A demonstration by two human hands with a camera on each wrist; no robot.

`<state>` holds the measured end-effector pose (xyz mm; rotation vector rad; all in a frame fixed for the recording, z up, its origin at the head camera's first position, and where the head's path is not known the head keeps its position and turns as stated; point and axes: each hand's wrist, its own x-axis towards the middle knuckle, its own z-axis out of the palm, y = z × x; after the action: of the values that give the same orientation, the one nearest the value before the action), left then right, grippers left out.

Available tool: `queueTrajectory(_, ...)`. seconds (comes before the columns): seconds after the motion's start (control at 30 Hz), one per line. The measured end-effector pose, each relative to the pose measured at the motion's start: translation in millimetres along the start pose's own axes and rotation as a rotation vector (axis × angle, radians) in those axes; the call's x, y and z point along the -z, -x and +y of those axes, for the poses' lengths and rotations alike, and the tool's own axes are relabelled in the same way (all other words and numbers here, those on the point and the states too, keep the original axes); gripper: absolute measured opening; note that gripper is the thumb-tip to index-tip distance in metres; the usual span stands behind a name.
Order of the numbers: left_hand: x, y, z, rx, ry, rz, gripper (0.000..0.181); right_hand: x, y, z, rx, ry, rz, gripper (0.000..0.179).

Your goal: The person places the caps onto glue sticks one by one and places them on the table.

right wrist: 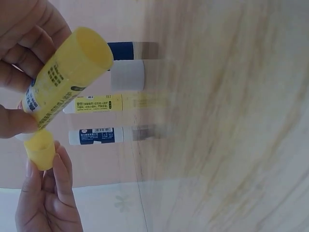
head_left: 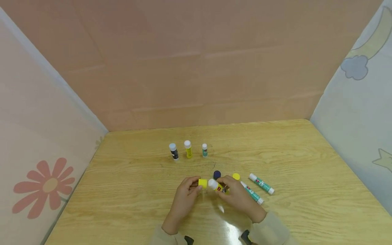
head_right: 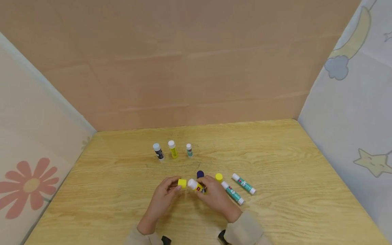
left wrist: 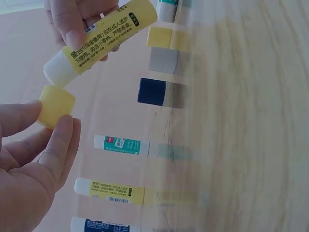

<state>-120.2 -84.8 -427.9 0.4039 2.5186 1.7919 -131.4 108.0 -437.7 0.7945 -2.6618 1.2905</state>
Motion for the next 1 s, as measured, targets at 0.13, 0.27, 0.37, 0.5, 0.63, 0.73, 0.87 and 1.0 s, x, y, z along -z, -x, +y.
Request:
queueTrajectory(0.13,-1.3,-1.5,0.4,0.005,-0.009,0.003,0.032,-1.0,-0.3,0.4,0.015,-0.008,-0.01,0.025)
queueTrajectory(0.27,-2.4,-2.2,-0.4,0.018,-0.019,0.001,0.031,-1.1,-0.3,-0.6,-0.001,-0.017,-0.031,0.024)
queueTrajectory(0.37,-3.5,-2.1,-1.5,0.011,-0.024,-0.006,0.03,-1.0,0.0,-1.7,-0.018,-0.021,-0.043,0.024)
queueTrajectory(0.5,-4.5,-1.7,-1.2,0.018,-0.015,-0.019,0.03,-0.9,0.6,-1.9,-0.033,-0.023,-0.05,0.023)
queueTrajectory(0.63,-4.8,-0.9,0.1,0.03,-0.007,-0.034,0.03,-1.1,1.1,-1.9,-0.066,-0.029,-0.063,0.023)
queueTrajectory(0.73,-5.0,-0.5,0.7,0.031,-0.008,-0.044,0.031,-1.3,1.6,-2.1,-0.076,-0.029,-0.068,0.023)
queueTrajectory(0.87,-5.1,-0.2,1.6,0.036,-0.008,-0.051,0.031,-1.7,2.4,-2.5,-0.069,-0.014,-0.065,0.022)
queueTrajectory(1.0,-5.6,0.1,1.6,0.043,-0.002,-0.057,0.031,-2.3,3.5,-2.4,-0.064,0.01,-0.07,0.022)
